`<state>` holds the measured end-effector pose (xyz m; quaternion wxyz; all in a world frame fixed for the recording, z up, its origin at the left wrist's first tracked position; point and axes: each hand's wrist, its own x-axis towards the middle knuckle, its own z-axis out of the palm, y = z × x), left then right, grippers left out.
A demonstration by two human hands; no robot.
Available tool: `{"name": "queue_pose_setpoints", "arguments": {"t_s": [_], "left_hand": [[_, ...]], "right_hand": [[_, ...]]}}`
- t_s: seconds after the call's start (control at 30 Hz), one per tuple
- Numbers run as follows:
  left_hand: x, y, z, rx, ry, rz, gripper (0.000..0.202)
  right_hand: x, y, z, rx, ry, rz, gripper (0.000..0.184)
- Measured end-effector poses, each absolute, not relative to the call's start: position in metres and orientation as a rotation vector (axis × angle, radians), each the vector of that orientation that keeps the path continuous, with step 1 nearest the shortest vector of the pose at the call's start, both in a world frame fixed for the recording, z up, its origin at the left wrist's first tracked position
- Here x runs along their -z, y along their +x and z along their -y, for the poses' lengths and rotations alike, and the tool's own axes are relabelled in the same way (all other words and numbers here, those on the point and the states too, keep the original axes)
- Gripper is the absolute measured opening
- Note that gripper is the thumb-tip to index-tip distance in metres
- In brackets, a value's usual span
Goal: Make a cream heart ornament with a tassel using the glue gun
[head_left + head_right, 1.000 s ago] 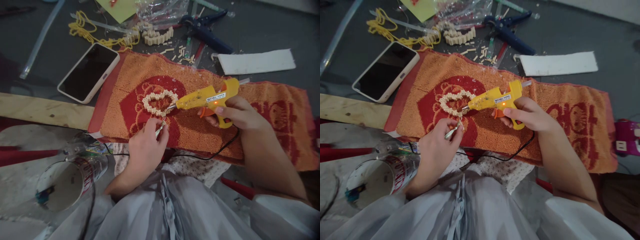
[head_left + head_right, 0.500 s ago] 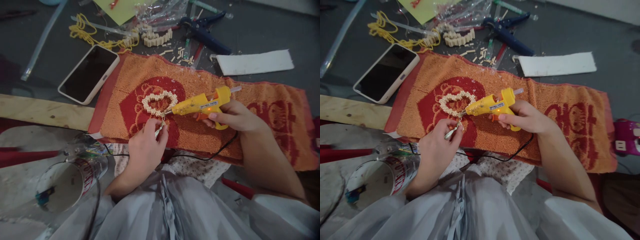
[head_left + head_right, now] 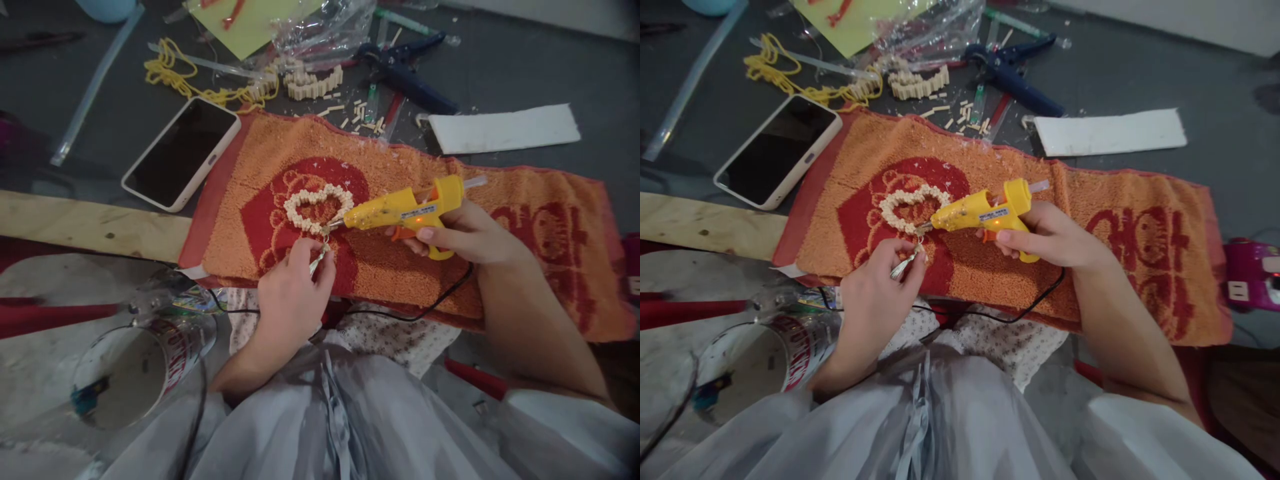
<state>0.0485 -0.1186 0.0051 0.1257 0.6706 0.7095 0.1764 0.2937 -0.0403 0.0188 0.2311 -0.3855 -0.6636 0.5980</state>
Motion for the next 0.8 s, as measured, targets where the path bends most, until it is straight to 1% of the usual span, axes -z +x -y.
{"name": "queue_pose_setpoints", "arguments": {"t_s": [0.2,0.4,0.47,0.6,0.7,0.8], "left_hand": [[-0.004,0.048,0.118,-0.513,1.946,-2.074,0.019],[-0.003,0.049,0.118,-0.454,1.939,-2.096,0.021],[-0.004,0.049,0.118,-0.451,1.919,-2.097,0.021],[-0.004,0.049,0.118,-0.429,1.881,-2.090,0.022],[-0.004,0.049,0.118,-0.436,1.868,-2.077,0.022],[-0.004,0.049,0.118,-0.447,1.867,-2.078,0.023]], "right_hand": [[-0.023,0.292,0.048,-1.596,-0.940,1.726,0.016],[-0.037,0.299,0.056,-1.415,-0.862,1.729,0.011],[-0.043,0.301,0.059,-1.294,-0.909,1.772,0.010],[-0.057,0.303,0.061,-1.052,-1.025,1.853,0.016],[-0.066,0.304,0.060,-0.794,-1.125,2.005,0.016],[-0.072,0.309,0.056,-0.511,-1.332,2.138,0.027]]}}
